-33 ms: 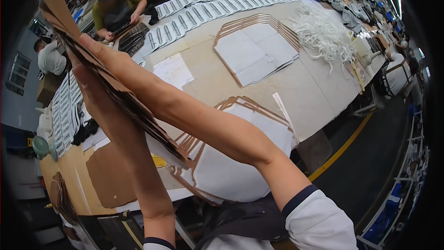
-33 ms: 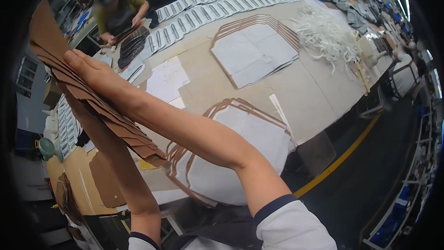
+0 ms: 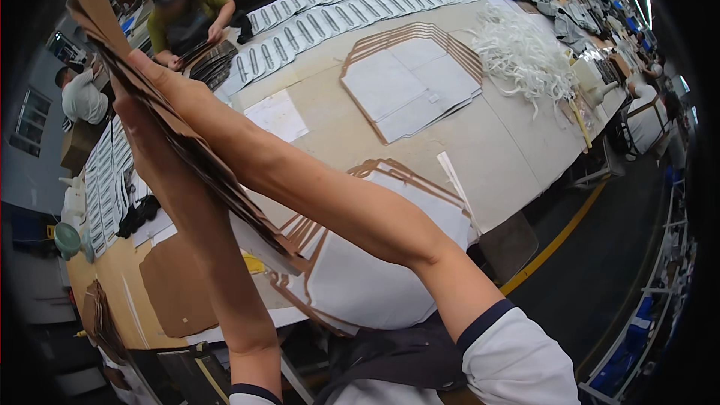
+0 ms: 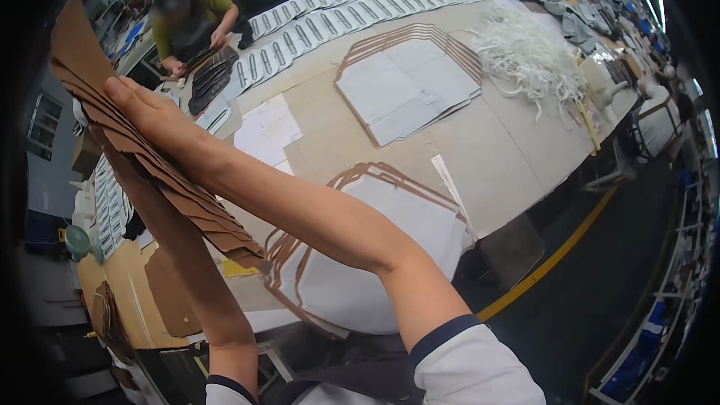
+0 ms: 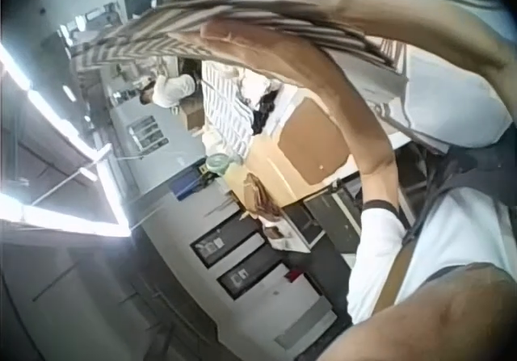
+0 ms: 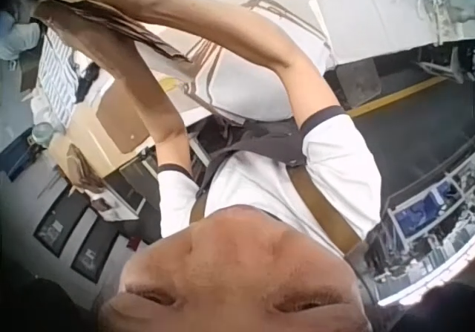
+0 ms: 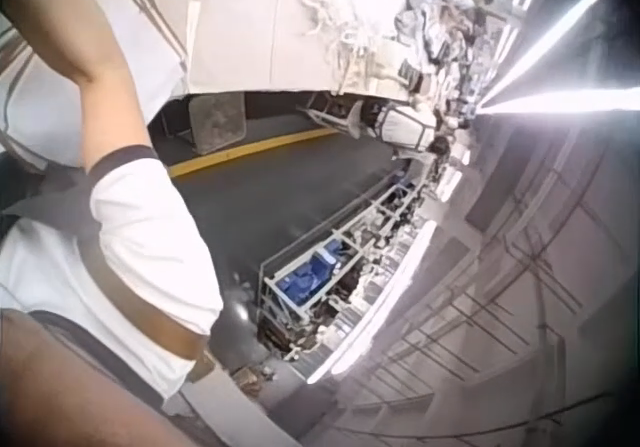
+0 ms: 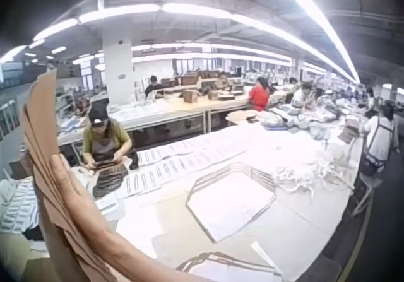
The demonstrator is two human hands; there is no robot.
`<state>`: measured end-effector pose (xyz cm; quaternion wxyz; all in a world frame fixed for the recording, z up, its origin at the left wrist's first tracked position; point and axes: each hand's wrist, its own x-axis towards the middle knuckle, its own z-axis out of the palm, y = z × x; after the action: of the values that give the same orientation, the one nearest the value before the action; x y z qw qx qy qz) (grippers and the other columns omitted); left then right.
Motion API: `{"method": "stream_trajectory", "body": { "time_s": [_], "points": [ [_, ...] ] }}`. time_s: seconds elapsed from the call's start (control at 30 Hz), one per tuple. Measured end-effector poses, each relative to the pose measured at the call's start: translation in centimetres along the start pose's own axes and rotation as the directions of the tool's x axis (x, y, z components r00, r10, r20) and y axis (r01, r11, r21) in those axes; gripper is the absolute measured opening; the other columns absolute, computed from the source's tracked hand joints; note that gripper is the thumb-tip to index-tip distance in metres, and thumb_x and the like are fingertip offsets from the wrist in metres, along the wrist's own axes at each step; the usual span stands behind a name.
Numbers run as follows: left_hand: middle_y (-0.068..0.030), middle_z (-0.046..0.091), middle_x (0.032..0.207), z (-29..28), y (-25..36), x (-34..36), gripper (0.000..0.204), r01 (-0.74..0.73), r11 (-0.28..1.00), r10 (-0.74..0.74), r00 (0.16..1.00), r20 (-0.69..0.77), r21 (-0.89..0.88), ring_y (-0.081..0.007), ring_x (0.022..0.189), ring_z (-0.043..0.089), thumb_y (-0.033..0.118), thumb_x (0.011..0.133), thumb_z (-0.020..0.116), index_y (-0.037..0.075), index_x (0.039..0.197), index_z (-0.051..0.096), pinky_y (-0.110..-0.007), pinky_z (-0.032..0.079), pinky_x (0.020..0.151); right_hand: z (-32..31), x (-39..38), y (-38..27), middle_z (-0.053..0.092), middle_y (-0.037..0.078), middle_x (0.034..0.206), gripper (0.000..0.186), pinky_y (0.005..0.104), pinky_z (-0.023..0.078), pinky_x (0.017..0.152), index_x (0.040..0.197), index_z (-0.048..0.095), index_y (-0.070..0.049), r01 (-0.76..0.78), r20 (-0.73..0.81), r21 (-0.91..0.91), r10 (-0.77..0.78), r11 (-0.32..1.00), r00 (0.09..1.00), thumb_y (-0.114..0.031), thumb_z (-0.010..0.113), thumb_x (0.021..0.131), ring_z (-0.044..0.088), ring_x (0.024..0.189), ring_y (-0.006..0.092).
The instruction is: Applying adhesive strips and white lining to leather panels at a workstation for product manufacturing.
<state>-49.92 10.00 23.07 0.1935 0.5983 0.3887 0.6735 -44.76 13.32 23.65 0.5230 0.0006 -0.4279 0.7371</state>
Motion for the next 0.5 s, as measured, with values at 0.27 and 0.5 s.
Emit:
{"method": "stream_trajectory", "body": {
  "time_s": [0.27, 0.5],
  "points": [
    [-0.0167, 0.048, 0.149, 14.4, 1.1, 2.1, 0.070, 0.118, 0.985, -0.136, 0.980, 0.145, 0.127, -0.0201, 0.139, 0.039, 0.052, 0.108, 0.028, -0.002, 0.152, 0.034, -0.033, 0.026, 0.115, -10.7, -1.5, -7.8, 0.054, 0.017, 0.141, 0.083, 0.0299, 0.039, 0.107, 0.148, 0.042, 0.002, 0.058, -0.375, -0.202, -0.132, 0.978, 0.918, -0.061, 0.056, 0.095, 0.050, 0.129, 0.0215],
    [-0.0159, 0.053, 0.145, 22.9, -1.4, 5.1, 0.070, 0.266, 0.929, -0.318, 0.929, 0.188, 0.258, -0.0173, 0.137, 0.041, 0.052, 0.108, 0.025, -0.002, 0.150, 0.038, -0.030, 0.029, 0.113, -18.4, -1.6, -12.4, 0.060, 0.011, 0.131, 0.072, 0.0263, 0.044, 0.100, 0.145, 0.048, -0.001, 0.072, -0.446, -0.192, -0.153, 0.979, 0.882, -0.056, 0.055, 0.099, 0.056, 0.118, 0.0163]
  ]
}}
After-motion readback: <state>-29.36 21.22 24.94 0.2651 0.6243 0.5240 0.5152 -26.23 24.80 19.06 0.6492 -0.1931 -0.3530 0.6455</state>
